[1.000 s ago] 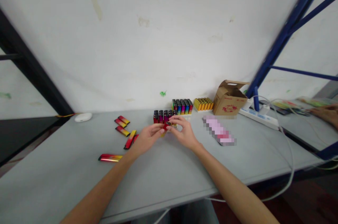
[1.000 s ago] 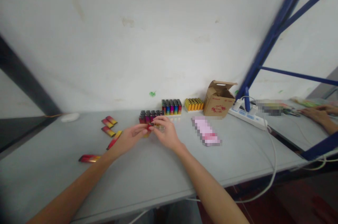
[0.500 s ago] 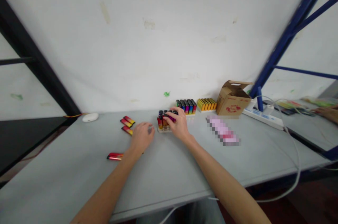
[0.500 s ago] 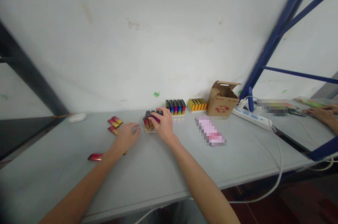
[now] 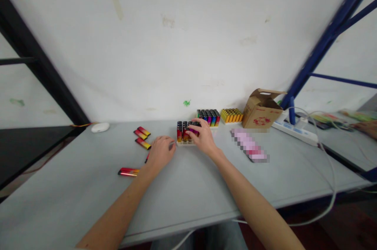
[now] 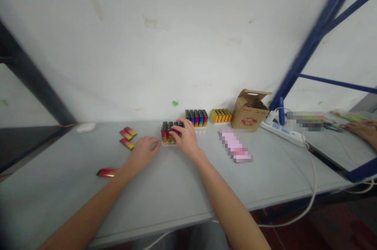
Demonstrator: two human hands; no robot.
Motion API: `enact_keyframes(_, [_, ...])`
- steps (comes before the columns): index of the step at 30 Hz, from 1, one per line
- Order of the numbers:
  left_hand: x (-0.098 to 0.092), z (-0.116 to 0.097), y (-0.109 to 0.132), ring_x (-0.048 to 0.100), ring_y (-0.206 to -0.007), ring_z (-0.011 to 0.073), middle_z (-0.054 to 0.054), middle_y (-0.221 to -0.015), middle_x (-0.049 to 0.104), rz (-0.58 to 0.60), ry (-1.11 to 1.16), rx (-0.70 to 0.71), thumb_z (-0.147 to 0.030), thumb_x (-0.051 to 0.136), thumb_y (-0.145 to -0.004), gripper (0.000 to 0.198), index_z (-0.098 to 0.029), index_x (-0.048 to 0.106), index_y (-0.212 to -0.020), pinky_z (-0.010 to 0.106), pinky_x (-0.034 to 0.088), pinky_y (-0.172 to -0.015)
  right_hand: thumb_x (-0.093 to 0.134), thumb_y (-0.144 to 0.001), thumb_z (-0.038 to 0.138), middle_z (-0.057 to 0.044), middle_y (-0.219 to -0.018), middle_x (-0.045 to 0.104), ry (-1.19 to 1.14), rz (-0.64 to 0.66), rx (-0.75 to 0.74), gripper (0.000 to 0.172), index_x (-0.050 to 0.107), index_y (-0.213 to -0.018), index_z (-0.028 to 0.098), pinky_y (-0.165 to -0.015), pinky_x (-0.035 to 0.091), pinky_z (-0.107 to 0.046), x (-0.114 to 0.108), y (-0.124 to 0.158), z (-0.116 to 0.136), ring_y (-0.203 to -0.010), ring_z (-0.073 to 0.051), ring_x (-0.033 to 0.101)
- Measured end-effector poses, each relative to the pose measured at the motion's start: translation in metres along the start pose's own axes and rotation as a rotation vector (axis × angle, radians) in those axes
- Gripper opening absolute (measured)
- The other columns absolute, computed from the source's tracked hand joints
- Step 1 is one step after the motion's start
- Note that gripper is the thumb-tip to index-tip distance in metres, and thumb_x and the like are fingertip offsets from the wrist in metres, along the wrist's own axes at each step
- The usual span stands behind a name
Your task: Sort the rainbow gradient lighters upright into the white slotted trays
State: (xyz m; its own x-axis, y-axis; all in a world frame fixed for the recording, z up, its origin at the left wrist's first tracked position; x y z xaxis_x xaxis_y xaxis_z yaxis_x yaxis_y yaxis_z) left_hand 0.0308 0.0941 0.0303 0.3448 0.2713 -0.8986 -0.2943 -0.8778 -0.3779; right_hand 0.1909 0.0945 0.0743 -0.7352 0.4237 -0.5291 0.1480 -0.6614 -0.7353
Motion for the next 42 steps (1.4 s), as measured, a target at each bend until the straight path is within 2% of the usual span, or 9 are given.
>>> enact_keyframes(7, [-0.004,-0.006,0.000,0.062,-0.100,0.0262,0.011,-0.101,0.072,0.015,0.072,0.002,-0.016,0.046,-0.080,0.030,-0.017,0.073,-0.095,0.039,0.044,-0.098,0.065,-0.085,0.030,-0.012,-0.116,0.061,-0.006,0.003,0.033,0.018,0.075,-0.098,0.022,-0.101,0.041,-0.046,-0.006,0.001,-0.008,-0.113,-0.026,0.052])
enact_keyframes(11, [-0.009,-0.010,-0.001,0.061,-0.101,0.0253,0.009,-0.100,0.073,-0.010,0.109,0.012,-0.015,0.047,-0.079,0.032,-0.020,0.074,-0.094,0.039,0.044,-0.099,0.066,-0.085,0.031,-0.010,-0.115,0.061,-0.051,-0.007,0.042,0.016,0.075,-0.096,0.024,-0.101,0.041,-0.046,-0.003,0.002,-0.007,-0.113,-0.025,0.052])
enact_keyframes(17, [-0.006,-0.017,-0.001,0.061,-0.100,0.0229,0.007,-0.100,0.073,0.036,0.137,0.077,-0.005,0.043,-0.074,0.039,-0.020,0.076,-0.090,0.038,0.043,-0.100,0.070,-0.082,0.033,-0.008,-0.114,0.062,-0.022,-0.015,0.032,0.014,0.076,-0.092,0.025,-0.101,0.042,-0.046,0.001,0.003,-0.003,-0.112,-0.026,0.052])
enact_keyframes(24, [0.002,-0.023,-0.001,0.062,-0.097,0.0223,0.006,-0.093,0.074,0.049,0.135,0.151,-0.007,0.041,-0.076,0.038,-0.019,0.075,-0.087,0.037,0.044,-0.099,0.071,-0.080,0.027,-0.009,-0.114,0.061,0.014,-0.007,0.004,0.018,0.074,-0.098,0.023,-0.101,0.040,-0.045,0.000,0.005,0.003,-0.112,-0.025,0.051])
enact_keyframes(31, [0.004,-0.018,0.001,0.060,-0.105,0.0251,0.007,-0.096,0.074,0.069,0.141,0.100,-0.016,0.045,-0.083,0.030,-0.020,0.074,-0.089,0.038,0.045,-0.098,0.065,-0.084,0.029,-0.010,-0.115,0.061,0.038,0.000,-0.032,0.021,0.072,-0.103,0.023,-0.103,0.040,-0.045,-0.004,0.005,0.009,-0.114,-0.025,0.051])
enact_keyframes(33, [0.002,-0.017,0.001,0.059,-0.110,0.0256,0.007,-0.099,0.073,0.086,0.162,0.089,-0.017,0.046,-0.083,0.030,-0.021,0.074,-0.091,0.039,0.044,-0.099,0.061,-0.087,0.030,-0.011,-0.118,0.060,0.045,0.000,-0.032,0.028,0.068,-0.112,0.021,-0.105,0.039,-0.045,-0.012,0.006,0.008,-0.116,-0.026,0.051])
enact_keyframes(36, [0.000,-0.016,0.002,0.058,-0.114,0.0262,0.007,-0.099,0.073,0.113,0.186,0.072,-0.020,0.051,-0.082,0.025,-0.023,0.074,-0.090,0.041,0.043,-0.101,0.054,-0.090,0.033,-0.013,-0.125,0.058,0.006,0.020,0.021,0.038,0.058,-0.125,0.021,-0.105,0.039,-0.045,-0.025,0.014,-0.008,-0.120,-0.026,0.050])
enact_keyframes(39, [0.000,-0.016,0.001,0.058,-0.115,0.0256,0.006,-0.101,0.073,0.128,0.196,0.059,-0.021,0.052,-0.082,0.022,-0.024,0.073,-0.088,0.041,0.043,-0.101,0.050,-0.092,0.035,-0.014,-0.136,0.052,-0.073,0.140,0.061,0.049,0.045,-0.138,0.020,-0.108,0.038,-0.048,-0.025,0.029,-0.029,-0.127,-0.026,0.047])
enact_keyframes(42, [0.001,-0.015,0.000,0.060,-0.110,0.0244,0.007,-0.102,0.072,0.120,0.197,0.056,-0.021,0.049,-0.085,0.023,-0.022,0.072,-0.089,0.039,0.045,-0.099,0.052,-0.091,0.036,-0.016,-0.143,0.045,-0.136,0.226,0.139,0.062,0.030,-0.147,0.021,-0.105,0.041,-0.049,-0.017,0.042,-0.045,-0.124,-0.027,0.050])
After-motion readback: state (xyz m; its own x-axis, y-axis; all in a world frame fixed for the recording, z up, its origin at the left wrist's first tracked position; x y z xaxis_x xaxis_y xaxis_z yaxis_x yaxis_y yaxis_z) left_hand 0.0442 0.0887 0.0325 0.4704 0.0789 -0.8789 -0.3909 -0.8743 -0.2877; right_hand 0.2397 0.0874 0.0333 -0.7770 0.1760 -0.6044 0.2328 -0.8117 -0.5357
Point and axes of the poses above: each hand's wrist, its own y-axis away from the middle knuckle, its own x-axis out of the palm, z = x × y, the point moved 9 cm from there along -y, towards the middle knuckle
